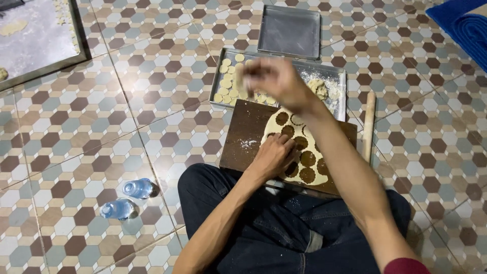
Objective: Rolling out a sheet of dough and using a circular mold to cut out many small uniform shapes.
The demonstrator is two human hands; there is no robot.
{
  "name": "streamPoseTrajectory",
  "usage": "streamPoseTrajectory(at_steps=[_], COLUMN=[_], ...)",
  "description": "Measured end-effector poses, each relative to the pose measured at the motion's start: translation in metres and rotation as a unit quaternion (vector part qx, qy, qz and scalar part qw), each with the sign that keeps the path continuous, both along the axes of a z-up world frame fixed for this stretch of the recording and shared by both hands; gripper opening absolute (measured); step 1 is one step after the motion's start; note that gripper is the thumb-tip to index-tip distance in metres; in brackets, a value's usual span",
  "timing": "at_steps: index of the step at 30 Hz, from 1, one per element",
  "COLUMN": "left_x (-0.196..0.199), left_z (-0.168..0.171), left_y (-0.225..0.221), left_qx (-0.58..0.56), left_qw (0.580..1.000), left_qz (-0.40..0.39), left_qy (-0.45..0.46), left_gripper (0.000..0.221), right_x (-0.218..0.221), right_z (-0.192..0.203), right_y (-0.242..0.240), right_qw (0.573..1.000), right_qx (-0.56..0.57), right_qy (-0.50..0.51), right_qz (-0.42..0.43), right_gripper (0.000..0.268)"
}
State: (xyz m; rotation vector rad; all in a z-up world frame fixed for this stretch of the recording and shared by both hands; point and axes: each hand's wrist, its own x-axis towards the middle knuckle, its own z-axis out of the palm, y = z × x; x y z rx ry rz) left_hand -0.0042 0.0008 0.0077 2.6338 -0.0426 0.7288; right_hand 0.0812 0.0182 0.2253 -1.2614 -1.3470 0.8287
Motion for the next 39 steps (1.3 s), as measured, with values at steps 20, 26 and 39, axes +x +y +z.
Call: streamPoseTrajectory(at_steps=[20, 26, 39], left_x=[0.01, 0.009, -0.001], left_z=[-0.027, -0.017, 0.008], left_y=[0.003, 0.003, 0.009], left_qx=[-0.012, -0.019, -0.076], left_qw=[0.999, 0.999, 0.997], left_qz=[-0.001, -0.006, -0.006], left_qy=[0.032, 0.026, 0.009], left_gripper=[0.025, 0.023, 0.014], right_x=[0.069, 0.063, 0.065], right_z=[-0.112, -0.129, -0.178], right_y=[-0.084, -0.169, -0.158], right_qw=[0.919, 0.842, 0.821], right_qx=[-0.047, -0.134, -0.182], right_qy=[-0.245, -0.397, -0.403], right_qz=[-0.305, -0.339, -0.362], right_gripper=[0.024, 0.016, 0.031])
